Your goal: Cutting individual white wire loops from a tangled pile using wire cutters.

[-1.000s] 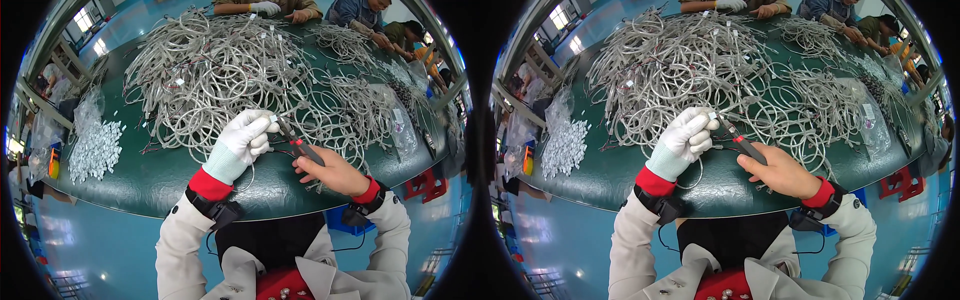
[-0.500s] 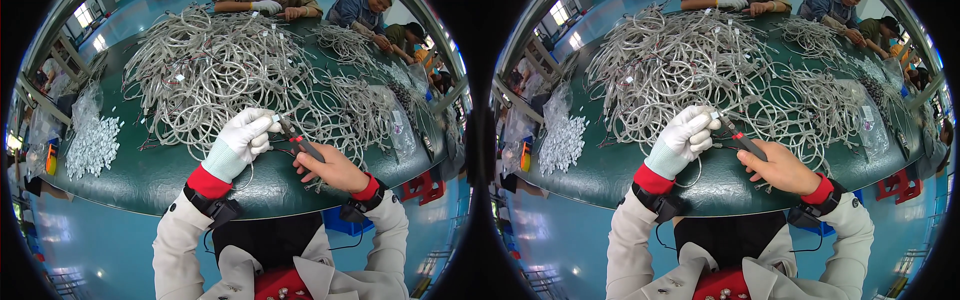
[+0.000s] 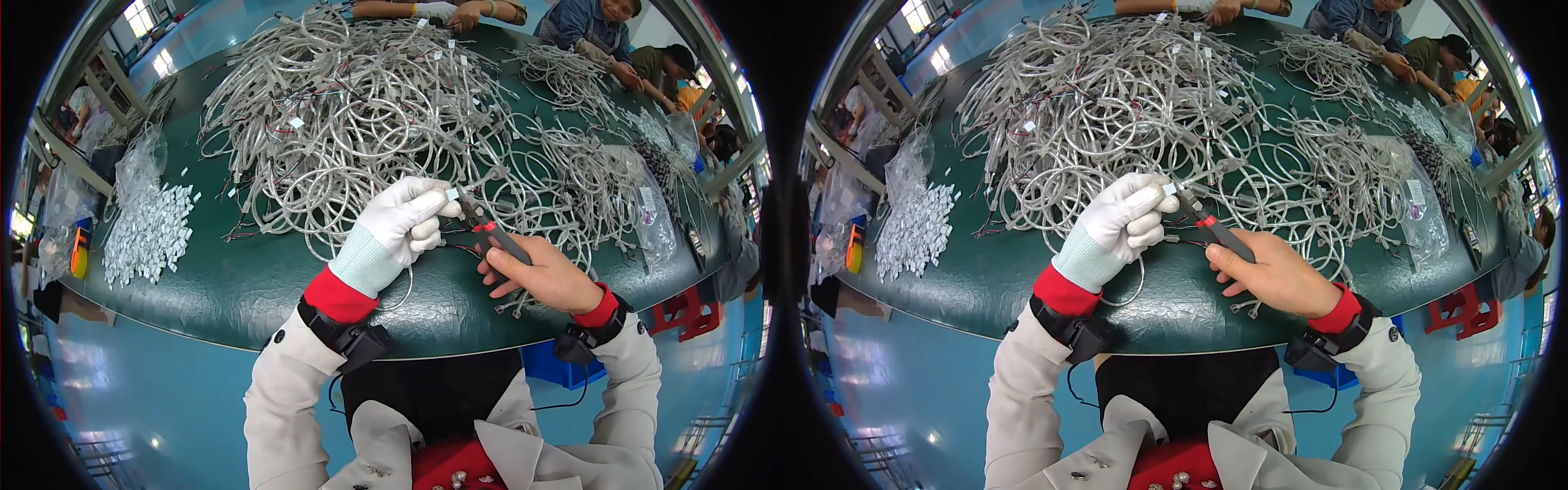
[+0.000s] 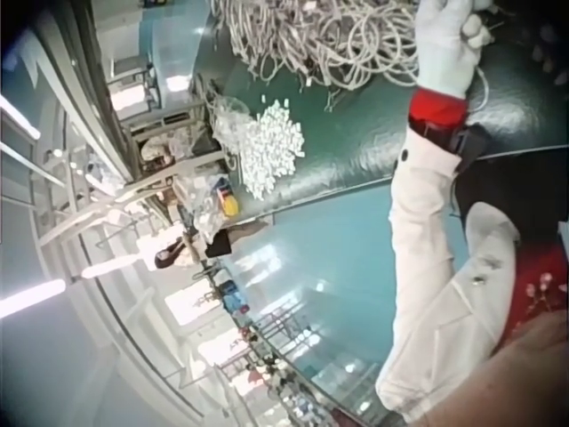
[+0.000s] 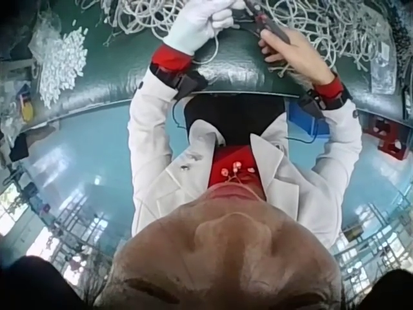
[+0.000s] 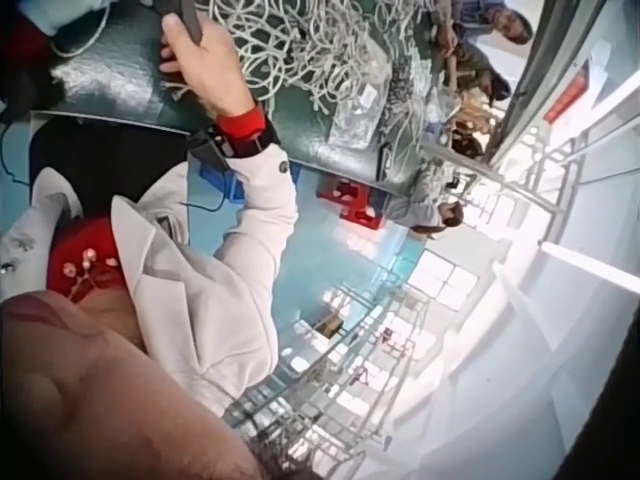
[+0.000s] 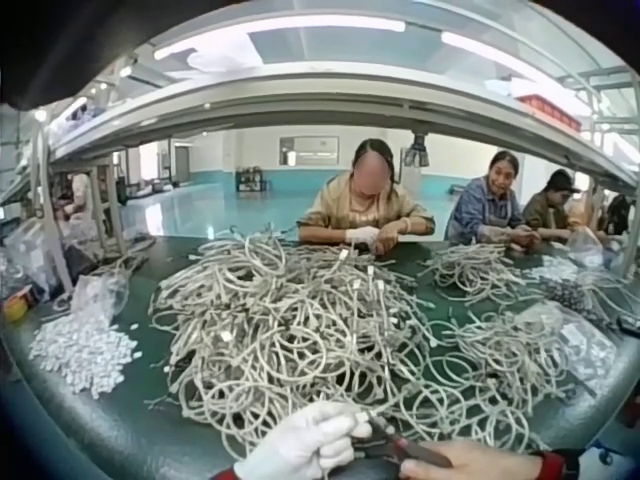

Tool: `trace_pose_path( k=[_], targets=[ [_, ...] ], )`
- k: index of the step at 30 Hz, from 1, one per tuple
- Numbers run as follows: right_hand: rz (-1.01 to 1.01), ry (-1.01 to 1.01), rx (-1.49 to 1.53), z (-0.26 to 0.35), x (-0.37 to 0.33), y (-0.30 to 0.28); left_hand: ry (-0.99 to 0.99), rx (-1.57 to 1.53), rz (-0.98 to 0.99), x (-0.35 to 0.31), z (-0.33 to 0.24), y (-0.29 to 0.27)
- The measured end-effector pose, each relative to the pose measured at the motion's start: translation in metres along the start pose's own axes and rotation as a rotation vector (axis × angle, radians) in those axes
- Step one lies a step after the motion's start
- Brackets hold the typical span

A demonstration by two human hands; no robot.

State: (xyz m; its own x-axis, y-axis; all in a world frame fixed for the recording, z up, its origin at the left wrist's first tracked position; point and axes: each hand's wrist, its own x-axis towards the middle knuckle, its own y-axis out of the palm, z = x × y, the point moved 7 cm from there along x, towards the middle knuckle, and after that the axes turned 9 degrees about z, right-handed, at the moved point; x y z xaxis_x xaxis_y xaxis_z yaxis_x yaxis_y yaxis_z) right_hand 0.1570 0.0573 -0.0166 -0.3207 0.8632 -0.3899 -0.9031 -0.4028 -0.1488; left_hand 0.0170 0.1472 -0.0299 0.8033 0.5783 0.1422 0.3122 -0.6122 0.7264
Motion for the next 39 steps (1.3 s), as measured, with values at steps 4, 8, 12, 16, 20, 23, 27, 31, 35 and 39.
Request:
trace_pose_path(
  k=[4,8,12,16,20,23,27,31,35,39],
  targets=[
    [0.037,0.06,-0.041,0.0,0.001,0.0,0.011,0.011,-0.002,-0.001,-0.001,-0.001],
    [0.038,0.051,-0.078,-0.001,0.002,0.0,0.012,0.012,-0.004,0.001,0.0,0.0],
    [0.035,0.059,-0.063,0.001,0.002,0.002,0.011,0.0,-0.022,0.0,-0.001,-0.002],
    [0.041,0.039,-0.052,0.002,0.003,0.002,0.008,-0.014,-0.015,-0.002,-0.001,-0.003],
    [0.035,0.045,-0.071,0.002,0.003,0.006,0.012,-0.009,-0.034,-0.004,0.001,-0.006],
    [0.026,0.059,-0.099,0.0,0.003,0.004,0.013,-0.019,-0.007,-0.002,0.002,-0.004],
    [-0.003,0.064,-0.133,-0.001,0.001,0.001,0.026,-0.009,-0.033,0.002,0.002,-0.002],
    [-0.069,0.053,-0.159,0.002,0.005,-0.001,0.048,0.003,-0.074,0.005,0.001,-0.005],
    [-0.144,-0.108,-0.333,0.009,0.02,0.0,0.063,-0.006,-0.086,-0.002,-0.01,-0.012],
    [-0.303,-0.115,-0.295,-0.02,0.017,-0.005,0.139,-0.491,0.309,0.001,0.014,-0.018]
  ],
)
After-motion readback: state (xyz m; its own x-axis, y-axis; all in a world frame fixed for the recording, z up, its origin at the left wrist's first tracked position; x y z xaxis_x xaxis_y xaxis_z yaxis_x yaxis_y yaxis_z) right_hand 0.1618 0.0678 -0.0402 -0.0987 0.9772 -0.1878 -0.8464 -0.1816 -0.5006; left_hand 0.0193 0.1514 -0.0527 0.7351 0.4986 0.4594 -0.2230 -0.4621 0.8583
